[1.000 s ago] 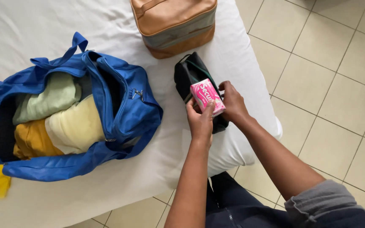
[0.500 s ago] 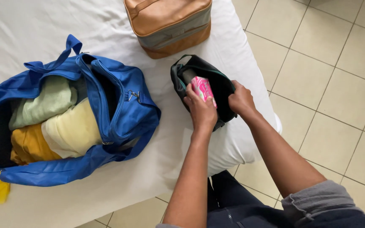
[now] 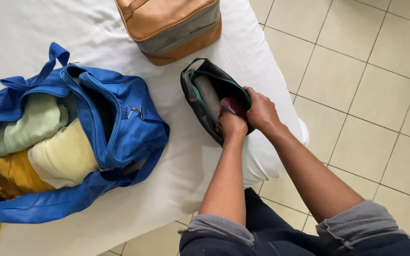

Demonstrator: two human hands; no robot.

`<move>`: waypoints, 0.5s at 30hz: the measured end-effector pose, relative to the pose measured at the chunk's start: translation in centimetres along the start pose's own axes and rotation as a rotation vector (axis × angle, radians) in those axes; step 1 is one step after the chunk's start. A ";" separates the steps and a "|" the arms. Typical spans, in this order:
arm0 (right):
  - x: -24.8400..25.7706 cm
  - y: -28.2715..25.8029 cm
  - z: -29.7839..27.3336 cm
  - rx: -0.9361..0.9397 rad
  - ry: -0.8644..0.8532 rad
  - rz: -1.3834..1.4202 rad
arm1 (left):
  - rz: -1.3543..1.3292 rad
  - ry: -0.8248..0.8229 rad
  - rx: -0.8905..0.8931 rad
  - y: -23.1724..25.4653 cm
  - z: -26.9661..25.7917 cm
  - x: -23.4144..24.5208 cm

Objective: Retrieve toiletry items from a bathroom cabinet and pack them into a toiletry bag inside a duffel bag on a bed.

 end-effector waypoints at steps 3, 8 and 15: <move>0.9 -1.2 -0.1 -0.055 -0.091 -0.074 | 0.448 0.138 -0.132 0.3 -0.2 -0.4; 0.7 -1.1 0.0 -0.074 -0.085 -0.081 | 0.422 0.432 -0.478 2.7 -4.0 2.2; 1.6 -1.4 0.0 -0.082 -0.076 -0.047 | 0.637 0.065 -0.384 1.3 2.9 -3.4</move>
Point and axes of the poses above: each hand's wrist, its own z-axis towards the middle knuckle, its own x-axis out of the back of the hand, y = z × x, the point moved 7 cm from there along z, towards the middle knuckle, and after that the axes turned 15 degrees about x, right-handed, at the moved point
